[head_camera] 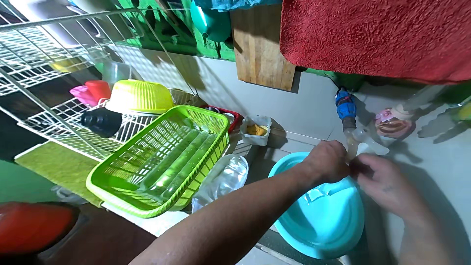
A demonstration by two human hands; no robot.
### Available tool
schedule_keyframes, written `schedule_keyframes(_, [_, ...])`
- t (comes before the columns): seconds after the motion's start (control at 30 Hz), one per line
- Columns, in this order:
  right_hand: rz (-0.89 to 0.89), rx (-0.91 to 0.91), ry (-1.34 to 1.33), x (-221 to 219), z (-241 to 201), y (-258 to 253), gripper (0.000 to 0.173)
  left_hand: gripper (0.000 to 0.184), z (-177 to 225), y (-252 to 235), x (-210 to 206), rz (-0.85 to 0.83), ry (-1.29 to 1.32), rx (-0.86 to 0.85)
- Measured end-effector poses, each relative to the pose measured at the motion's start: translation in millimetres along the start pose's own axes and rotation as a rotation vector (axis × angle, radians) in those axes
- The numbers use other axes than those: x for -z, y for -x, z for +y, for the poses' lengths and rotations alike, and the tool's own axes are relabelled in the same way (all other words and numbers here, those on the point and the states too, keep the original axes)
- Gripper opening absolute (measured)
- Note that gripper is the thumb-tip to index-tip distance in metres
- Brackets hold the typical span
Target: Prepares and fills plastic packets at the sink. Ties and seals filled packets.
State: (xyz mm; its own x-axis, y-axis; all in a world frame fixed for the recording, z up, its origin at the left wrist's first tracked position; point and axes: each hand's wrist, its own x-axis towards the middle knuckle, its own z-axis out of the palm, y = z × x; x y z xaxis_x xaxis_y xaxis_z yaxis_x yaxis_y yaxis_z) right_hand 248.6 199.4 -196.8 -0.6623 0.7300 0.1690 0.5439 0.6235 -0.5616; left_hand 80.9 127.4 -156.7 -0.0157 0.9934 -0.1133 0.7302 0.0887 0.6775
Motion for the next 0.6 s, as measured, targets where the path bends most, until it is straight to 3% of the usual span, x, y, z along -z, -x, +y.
schedule_keyframes(0.23, [0.045, 0.040, -0.024, 2, 11, 6, 0.006, 0.017, -2, 0, -1, 0.019, 0.035, -0.019])
schedule_keyframes(0.4, [0.286, 0.060, -0.121, 15, 8, 15, 0.024, 0.020, -8, -2, -5, 0.018, 0.055, -0.022])
schedule_keyframes(0.6, [0.435, 0.107, -0.121, 27, -1, 18, 0.028, 0.020, -10, -6, -12, 0.005, 0.072, 0.000])
